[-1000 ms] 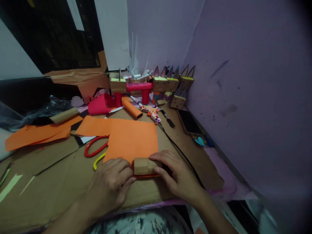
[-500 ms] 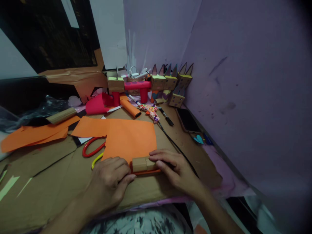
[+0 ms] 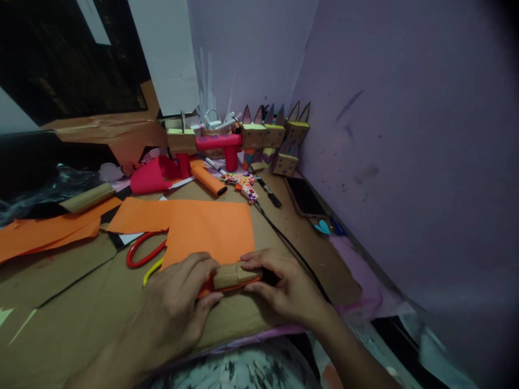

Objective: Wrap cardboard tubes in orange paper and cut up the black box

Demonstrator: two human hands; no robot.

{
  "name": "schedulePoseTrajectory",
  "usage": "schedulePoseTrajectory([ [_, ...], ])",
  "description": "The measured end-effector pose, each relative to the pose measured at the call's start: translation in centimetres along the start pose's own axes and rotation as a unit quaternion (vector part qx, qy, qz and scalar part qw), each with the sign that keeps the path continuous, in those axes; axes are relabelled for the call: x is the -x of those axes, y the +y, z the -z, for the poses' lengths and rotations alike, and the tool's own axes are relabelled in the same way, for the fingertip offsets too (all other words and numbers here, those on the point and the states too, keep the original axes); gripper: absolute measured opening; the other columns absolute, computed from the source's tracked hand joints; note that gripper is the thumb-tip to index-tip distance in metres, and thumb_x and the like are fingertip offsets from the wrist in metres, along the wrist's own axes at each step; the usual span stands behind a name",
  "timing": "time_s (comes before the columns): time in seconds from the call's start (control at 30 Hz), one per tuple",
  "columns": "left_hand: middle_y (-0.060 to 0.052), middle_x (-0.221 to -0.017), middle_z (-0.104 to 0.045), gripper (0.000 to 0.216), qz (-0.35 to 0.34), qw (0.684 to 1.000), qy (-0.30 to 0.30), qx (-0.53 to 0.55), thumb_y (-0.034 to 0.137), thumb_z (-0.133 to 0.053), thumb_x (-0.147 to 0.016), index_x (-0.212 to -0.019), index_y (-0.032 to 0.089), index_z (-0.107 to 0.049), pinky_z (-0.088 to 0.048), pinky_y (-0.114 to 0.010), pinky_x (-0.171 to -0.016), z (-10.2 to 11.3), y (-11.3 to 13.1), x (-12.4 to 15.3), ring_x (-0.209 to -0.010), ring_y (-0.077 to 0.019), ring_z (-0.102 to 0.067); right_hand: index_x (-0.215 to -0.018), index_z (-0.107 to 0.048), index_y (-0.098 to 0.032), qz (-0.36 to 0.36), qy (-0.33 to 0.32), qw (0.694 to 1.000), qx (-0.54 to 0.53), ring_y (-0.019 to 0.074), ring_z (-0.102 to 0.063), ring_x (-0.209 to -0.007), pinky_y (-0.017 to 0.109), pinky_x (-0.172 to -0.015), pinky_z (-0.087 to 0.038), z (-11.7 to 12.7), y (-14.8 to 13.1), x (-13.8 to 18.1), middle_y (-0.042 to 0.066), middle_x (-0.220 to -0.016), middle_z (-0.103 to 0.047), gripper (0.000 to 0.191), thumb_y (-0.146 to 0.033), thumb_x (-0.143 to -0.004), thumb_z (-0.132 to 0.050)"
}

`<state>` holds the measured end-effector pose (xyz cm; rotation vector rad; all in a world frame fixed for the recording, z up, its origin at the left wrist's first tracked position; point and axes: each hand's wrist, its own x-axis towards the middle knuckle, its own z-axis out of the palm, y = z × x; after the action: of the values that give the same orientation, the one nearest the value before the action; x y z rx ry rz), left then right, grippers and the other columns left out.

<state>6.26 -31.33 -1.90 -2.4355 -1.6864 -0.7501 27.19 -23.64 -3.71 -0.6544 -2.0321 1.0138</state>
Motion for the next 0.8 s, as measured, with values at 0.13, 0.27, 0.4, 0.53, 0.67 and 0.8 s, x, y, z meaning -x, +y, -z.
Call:
schedulePoseTrajectory([
  [0.13,-0.006,-0.112,-0.062,0.040,-0.019,0.999,-0.041,0.011,0.024,-0.054,-0.083,-0.122,0.022,-0.043,-0.050,-0.030,-0.074,-0.4,-0.3,-0.6,-0.095,-0.0198,-0.062,-0.097,-0.066,-0.018,-0.014,0.000,1.000,0.005,0.0199,-0.064,-0.096,0.033,-0.086,-0.049,0.0,-0.2,0.1,0.008,-0.101,-0.070,0.025,-0.019,-0.074,-0.073],
  [0.27,-0.002,-0.103,-0.066,0.032,-0.022,0.998,-0.054,0.039,0.024,-0.054,-0.084,-0.116,0.026,-0.048,-0.052,-0.028,-0.072,-0.6,-0.4,-0.9,-0.088,-0.0169,-0.065,-0.106,-0.060,-0.019,-0.050,0.003,0.999,0.013,0.0193,-0.063,-0.099,0.033,-0.089,-0.047,-0.1,-0.3,0.5,0.007,-0.105,-0.068,0.034,-0.015,-0.074,-0.071],
  [0.4,-0.001,-0.103,-0.067,0.032,-0.021,0.998,-0.043,0.044,0.027,-0.055,-0.085,-0.116,0.026,-0.050,-0.052,-0.025,-0.074,-0.9,-0.7,-0.5,-0.088,-0.0153,-0.065,-0.102,-0.053,-0.022,-0.060,0.054,0.997,0.003,0.0211,-0.056,-0.109,0.035,-0.092,-0.044,-0.6,-0.6,1.5,0.008,-0.115,-0.061,0.034,-0.013,-0.073,-0.068],
  [0.53,-0.002,-0.102,-0.067,0.034,-0.038,0.999,-0.015,0.021,0.031,-0.057,-0.084,-0.117,0.025,-0.051,-0.052,-0.024,-0.076,-1.5,-1.3,-0.2,-0.090,-0.0159,-0.065,-0.087,-0.058,-0.020,-0.047,0.150,0.987,0.042,0.0212,-0.056,-0.092,0.034,-0.079,-0.045,-1.4,-1.2,2.7,0.006,-0.092,-0.058,0.016,-0.014,-0.074,-0.065],
  [0.67,-0.004,-0.094,-0.071,0.026,-0.074,0.997,0.003,-0.018,0.033,-0.048,-0.087,-0.109,0.020,-0.055,-0.054,-0.022,-0.071,-0.7,-0.6,-1.4,-0.083,-0.0160,-0.068,-0.088,-0.062,-0.020,-0.060,0.165,0.981,0.084,0.0194,-0.054,-0.085,0.033,-0.076,-0.041,-1.8,-1.3,3.2,0.003,-0.084,-0.056,0.018,-0.013,-0.072,-0.068],
  [0.8,-0.005,-0.078,-0.073,0.025,-0.127,0.990,0.031,-0.059,0.032,-0.038,-0.090,-0.093,0.020,-0.059,-0.055,-0.020,-0.064,0.5,0.7,-3.0,-0.071,-0.0158,-0.070,-0.081,-0.061,-0.019,-0.068,0.176,0.978,0.086,0.0175,-0.054,-0.083,0.031,-0.076,-0.039,-1.9,-1.1,3.0,0.001,-0.080,-0.056,0.019,-0.011,-0.068,-0.073],
])
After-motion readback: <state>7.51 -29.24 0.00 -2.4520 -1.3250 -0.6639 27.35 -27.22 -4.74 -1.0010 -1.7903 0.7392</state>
